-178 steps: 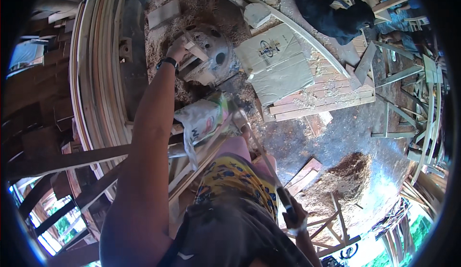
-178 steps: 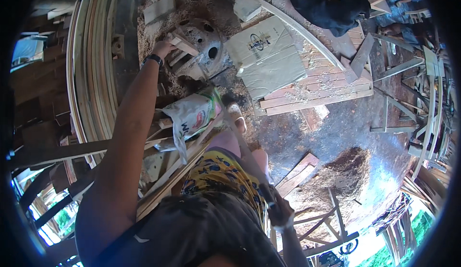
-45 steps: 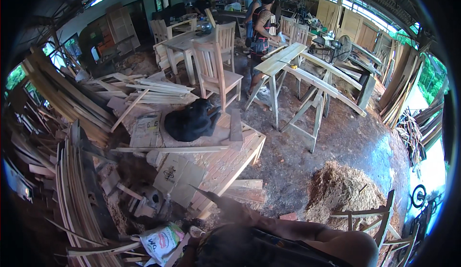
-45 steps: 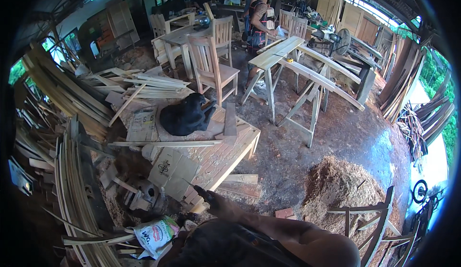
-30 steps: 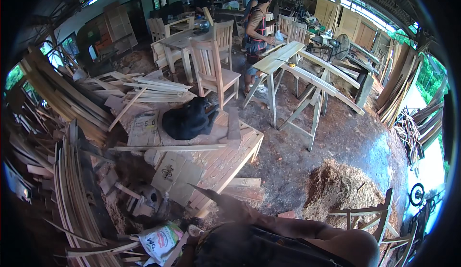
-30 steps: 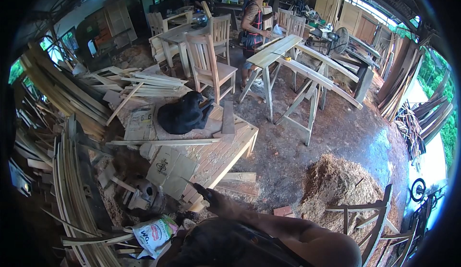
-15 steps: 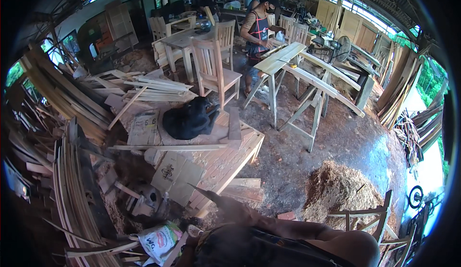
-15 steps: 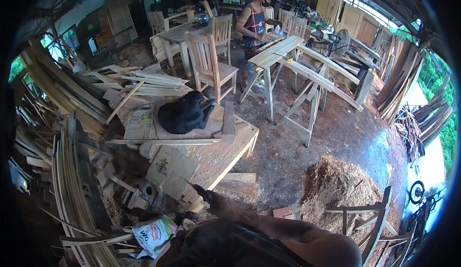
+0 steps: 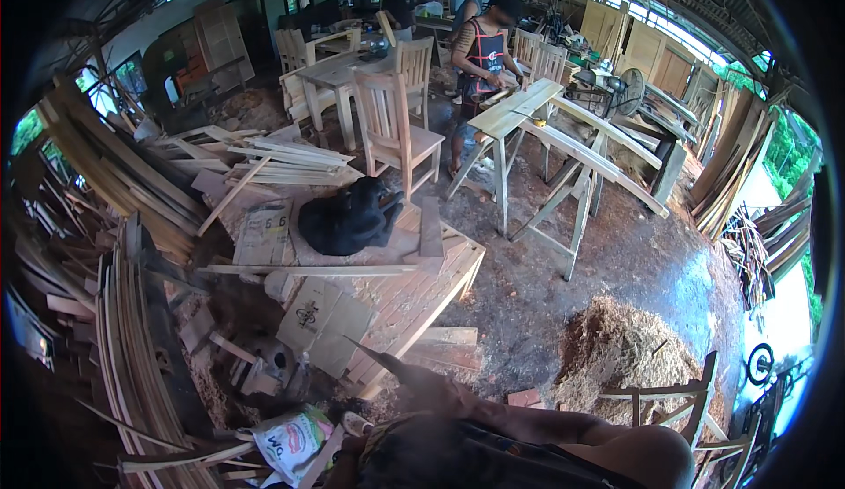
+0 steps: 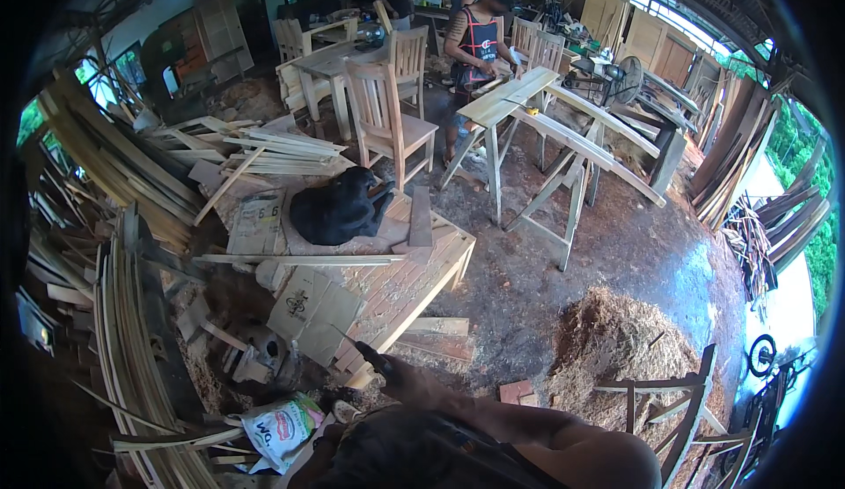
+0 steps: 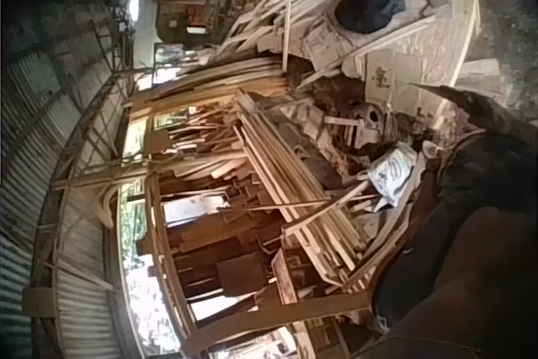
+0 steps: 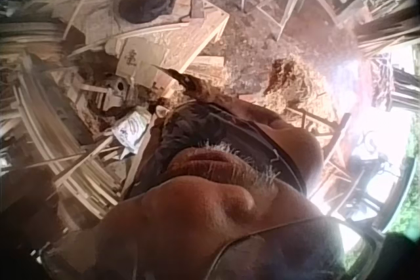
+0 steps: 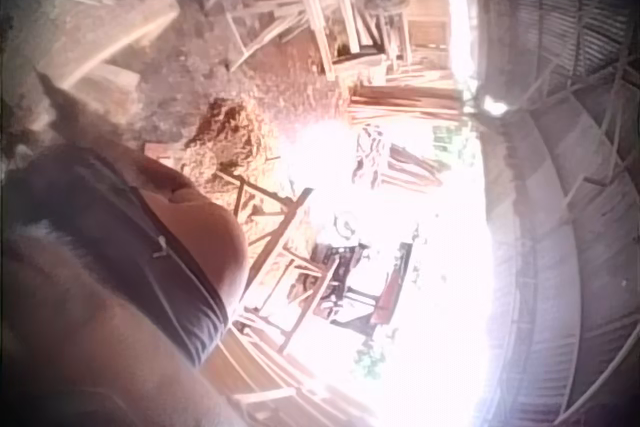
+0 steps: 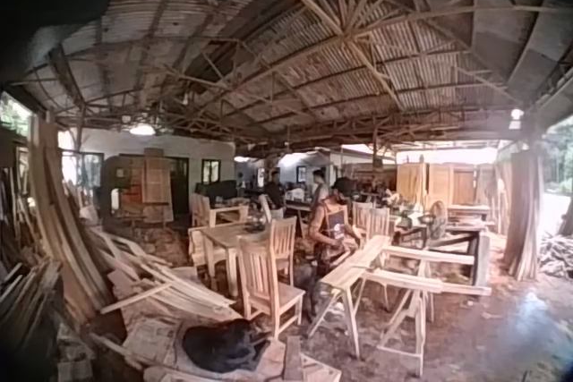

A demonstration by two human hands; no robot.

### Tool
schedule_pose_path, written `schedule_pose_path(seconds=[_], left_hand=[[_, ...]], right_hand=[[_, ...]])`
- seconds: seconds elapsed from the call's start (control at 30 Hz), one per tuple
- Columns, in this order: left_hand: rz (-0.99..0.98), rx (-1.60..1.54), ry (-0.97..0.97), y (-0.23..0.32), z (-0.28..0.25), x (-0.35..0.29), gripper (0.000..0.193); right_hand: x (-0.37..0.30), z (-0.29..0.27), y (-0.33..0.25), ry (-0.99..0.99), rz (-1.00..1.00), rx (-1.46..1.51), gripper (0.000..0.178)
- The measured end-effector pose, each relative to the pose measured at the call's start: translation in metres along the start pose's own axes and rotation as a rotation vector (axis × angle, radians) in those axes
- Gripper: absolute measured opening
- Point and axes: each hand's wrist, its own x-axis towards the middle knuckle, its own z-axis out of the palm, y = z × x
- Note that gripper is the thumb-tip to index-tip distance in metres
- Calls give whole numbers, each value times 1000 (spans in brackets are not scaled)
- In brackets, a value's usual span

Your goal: The person saws through a piece of wood using a handsaw, then moves to a different area and continues sawing a curved piece of wood.

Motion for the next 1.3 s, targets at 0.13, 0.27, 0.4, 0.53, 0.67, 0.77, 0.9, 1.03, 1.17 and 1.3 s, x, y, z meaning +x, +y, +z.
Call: schedule_pose_path(seconds=[0.13,0.27,0.4,0.53,0.67,0.77,0.9,1.03,1.17,1.3], left_hand=[[111,158,32,5,-1,-7,57],[373,355,115,8,0,-12,46],[409,397,203,9,3,-14,43],[419,330,221,9,4,-16,43],[453,245,242,9,3,-14,45],[345,314,118,8,4,-9,49],[142,129,-43,5,6,0,59],[-54,-13,-143,5,8,7,83],[-137,-103,-75,7,8,9,90],[-250,-218,-2,6,5,6,103]], right_hand=[[0,-1,-2,-48,-15,1,67],[6,2,-1,-65,-23,-14,68],[11,3,0,-96,-16,-2,68],[12,2,-2,-107,-13,7,69],[11,0,-3,-115,-10,9,70],[12,0,-4,-121,-6,12,70],[12,-1,-4,-129,0,18,71],[12,-2,-4,-136,6,26,72],[11,-3,-3,-138,13,32,73],[11,-2,-3,-139,23,35,74]])
